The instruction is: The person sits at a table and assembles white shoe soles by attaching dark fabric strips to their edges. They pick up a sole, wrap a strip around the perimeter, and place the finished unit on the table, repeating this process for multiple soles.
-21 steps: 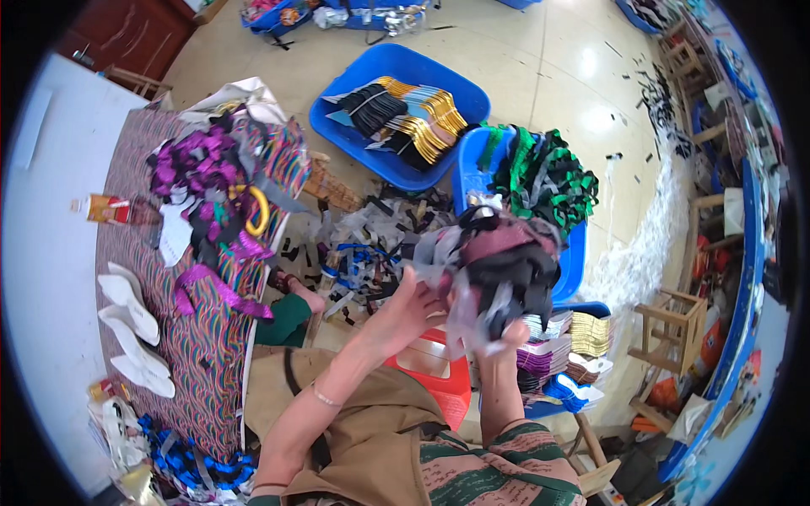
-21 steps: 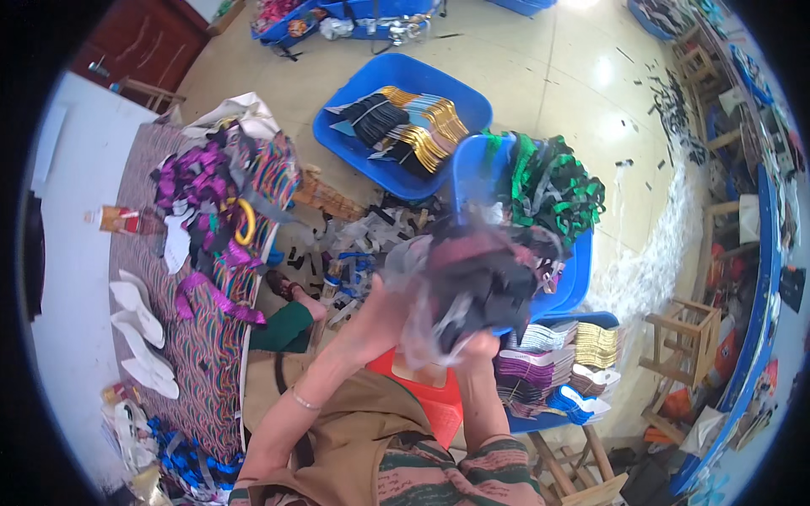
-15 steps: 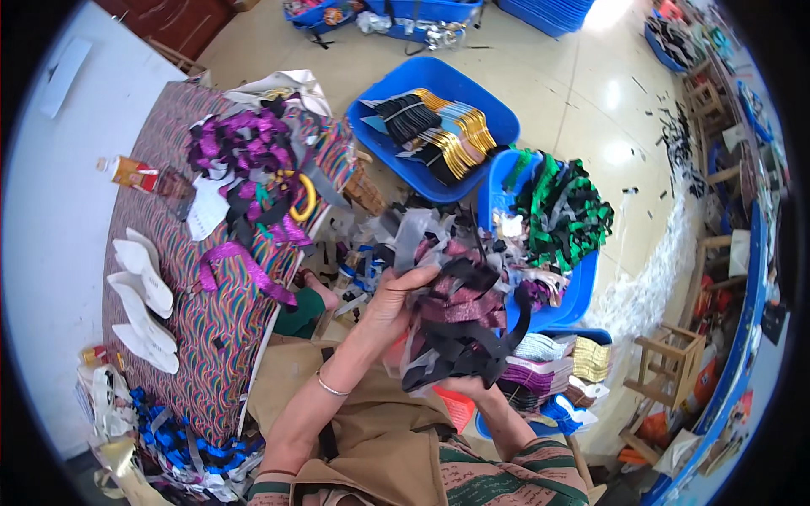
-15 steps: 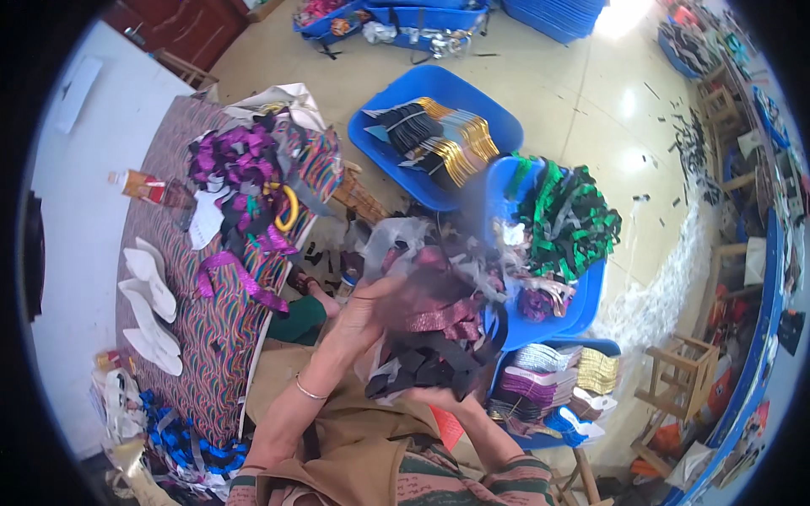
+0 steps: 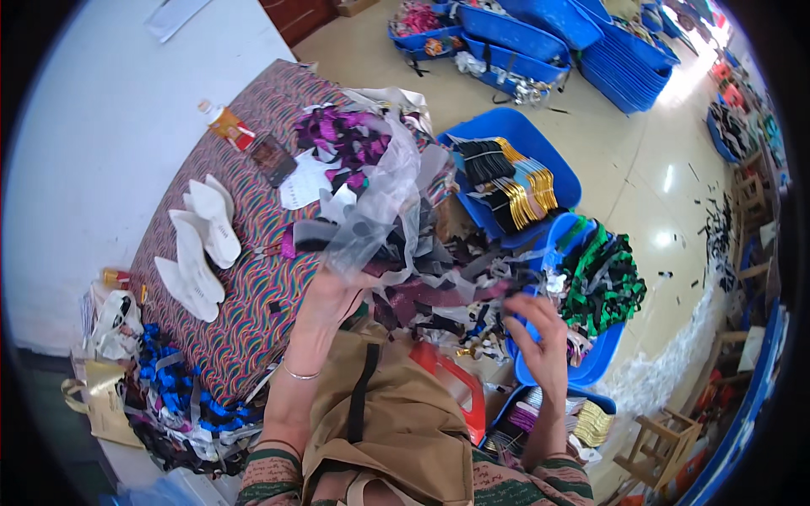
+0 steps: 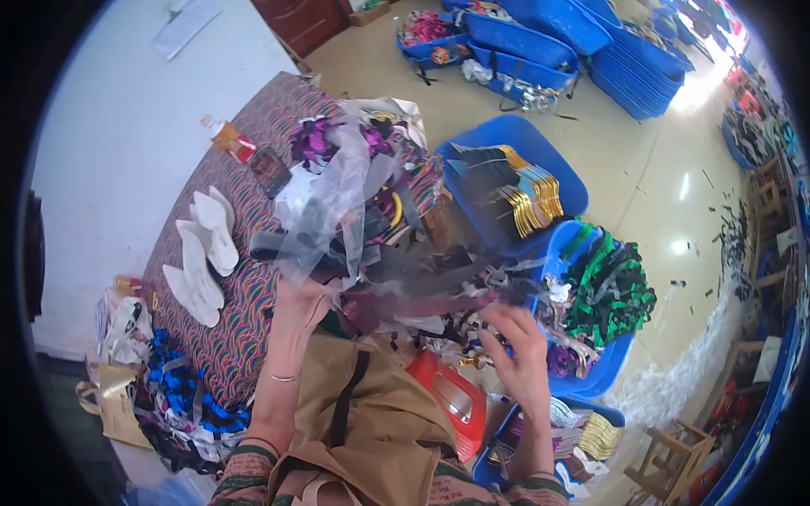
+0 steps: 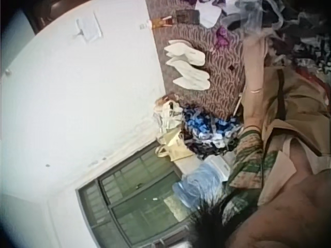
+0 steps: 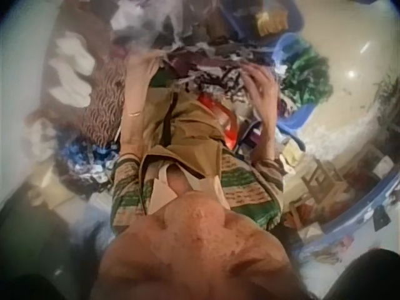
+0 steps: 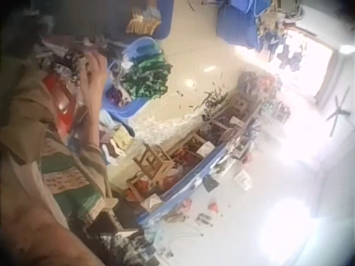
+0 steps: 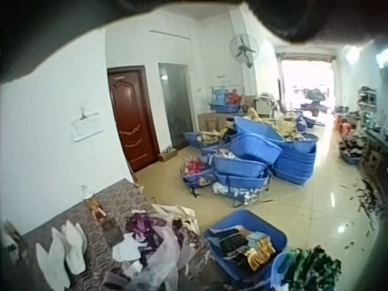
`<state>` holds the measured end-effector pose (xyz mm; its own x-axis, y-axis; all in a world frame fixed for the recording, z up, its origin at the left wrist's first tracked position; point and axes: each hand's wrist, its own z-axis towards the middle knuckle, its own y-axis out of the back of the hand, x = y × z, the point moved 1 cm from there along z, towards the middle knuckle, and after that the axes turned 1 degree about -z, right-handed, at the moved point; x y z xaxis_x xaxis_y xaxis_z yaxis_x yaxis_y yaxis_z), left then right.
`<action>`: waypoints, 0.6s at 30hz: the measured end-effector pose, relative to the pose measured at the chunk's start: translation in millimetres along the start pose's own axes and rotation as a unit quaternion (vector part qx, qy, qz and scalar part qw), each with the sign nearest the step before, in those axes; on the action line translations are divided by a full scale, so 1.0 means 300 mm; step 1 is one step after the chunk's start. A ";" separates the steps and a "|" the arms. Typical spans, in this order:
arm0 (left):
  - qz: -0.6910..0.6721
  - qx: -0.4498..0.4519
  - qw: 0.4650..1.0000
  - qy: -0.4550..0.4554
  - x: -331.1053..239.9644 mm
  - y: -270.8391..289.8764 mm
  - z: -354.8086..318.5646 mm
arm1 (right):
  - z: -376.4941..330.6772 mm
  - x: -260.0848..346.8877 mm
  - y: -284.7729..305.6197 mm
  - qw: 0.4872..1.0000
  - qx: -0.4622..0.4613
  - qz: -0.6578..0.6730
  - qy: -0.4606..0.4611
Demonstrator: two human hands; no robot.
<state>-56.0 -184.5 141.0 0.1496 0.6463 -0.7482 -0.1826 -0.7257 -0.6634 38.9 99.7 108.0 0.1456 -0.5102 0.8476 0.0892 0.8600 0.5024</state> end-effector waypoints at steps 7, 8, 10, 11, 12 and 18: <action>0.106 -0.201 0.962 -0.151 -0.276 0.106 -0.083 | 0.324 0.056 -0.270 0.946 0.256 0.157 0.123; 0.135 -0.233 0.945 -0.185 -0.333 0.127 -0.106 | 0.337 0.014 -0.310 0.934 0.290 0.171 0.117; 0.187 -0.289 0.904 -0.255 -0.462 0.170 -0.161 | 0.306 -0.026 -0.417 0.917 0.336 0.183 0.115; 0.204 -0.307 0.885 -0.285 -0.524 0.193 -0.182 | 0.294 -0.032 -0.457 0.918 0.337 0.169 0.120; 0.218 -0.320 0.868 -0.309 -0.579 0.217 -0.204 | 0.282 -0.047 -0.501 0.921 0.336 0.154 0.125; 0.277 -0.362 0.800 -0.390 -0.833 0.281 -0.314 | 0.143 -0.123 -0.811 0.894 0.410 0.183 0.013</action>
<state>-17.4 -429.4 271.2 -0.4631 -0.0772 -0.8829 0.6430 -0.7149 -0.2748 -30.3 -90.7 -38.2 0.0417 -0.1853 0.9818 -0.7187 0.6770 0.1583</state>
